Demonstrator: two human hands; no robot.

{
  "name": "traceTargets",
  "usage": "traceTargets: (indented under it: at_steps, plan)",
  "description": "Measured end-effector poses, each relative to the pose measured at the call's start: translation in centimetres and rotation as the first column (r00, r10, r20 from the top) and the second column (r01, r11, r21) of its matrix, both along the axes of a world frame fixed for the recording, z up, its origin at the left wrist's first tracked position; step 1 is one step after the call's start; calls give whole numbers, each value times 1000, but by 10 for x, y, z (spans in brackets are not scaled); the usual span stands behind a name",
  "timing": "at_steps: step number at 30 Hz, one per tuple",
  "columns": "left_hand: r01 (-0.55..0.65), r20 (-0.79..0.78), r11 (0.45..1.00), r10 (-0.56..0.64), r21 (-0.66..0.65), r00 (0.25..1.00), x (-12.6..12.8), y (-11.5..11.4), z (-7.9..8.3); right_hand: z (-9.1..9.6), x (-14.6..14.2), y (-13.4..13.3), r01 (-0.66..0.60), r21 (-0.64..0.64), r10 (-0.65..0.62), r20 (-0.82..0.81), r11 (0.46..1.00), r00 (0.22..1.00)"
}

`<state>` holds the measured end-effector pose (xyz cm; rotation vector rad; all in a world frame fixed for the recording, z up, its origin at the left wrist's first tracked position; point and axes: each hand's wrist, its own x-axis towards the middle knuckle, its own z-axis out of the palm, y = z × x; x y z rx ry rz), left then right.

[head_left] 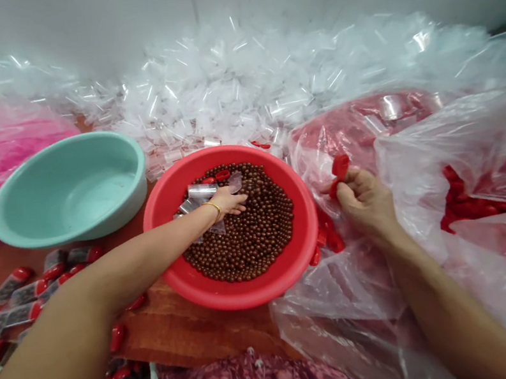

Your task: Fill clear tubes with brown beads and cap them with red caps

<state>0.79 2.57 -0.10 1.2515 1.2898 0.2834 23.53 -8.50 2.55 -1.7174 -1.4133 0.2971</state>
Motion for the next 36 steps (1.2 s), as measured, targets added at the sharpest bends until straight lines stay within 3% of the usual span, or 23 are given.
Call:
traceTargets:
  at_steps: [3,7,10,13,17,21,24,26,28,32,34,36]
  plan:
    - [18,183,999,-10,-45,983,-12,-11,9,6,-2,2,46,28,-32,-377,999,926]
    - [54,390,994,-13,-95,921,-26,-24,19,11,-4,0,16,71,30,-602,997,798]
    - [81,533,996,-46,-43,845,-35,-31,24,15,-10,-3,-33,53,60,-671,998,739]
    - [82,609,997,-60,-8,791,-43,-37,28,23,-20,-6,-58,66,88,-676,996,732]
    - [65,607,998,-47,-8,793,-50,-44,31,41,-37,-7,-174,21,136,-713,985,687]
    - [85,606,996,-54,-22,794,-50,-50,33,58,-54,-3,-339,-133,103,-796,931,596]
    - [108,641,994,-97,21,762,-48,-55,35,59,-72,2,-402,-163,173,-715,901,677]
    - [115,644,990,-143,85,752,-47,-57,37,56,-83,7,-400,-103,273,-576,911,770]
    - [126,627,983,-183,135,758,-49,-59,38,52,-93,12,-451,-40,393,-424,892,816]
    - [210,649,973,-221,95,728,-53,-56,37,50,-100,21,-656,-75,634,-194,751,748]
    - [244,690,968,-217,61,691,-53,-54,36,50,-99,25,-682,-105,666,-150,724,731]
    - [260,714,965,-214,46,667,-52,-53,35,49,-97,27,-675,-108,655,-174,730,735]
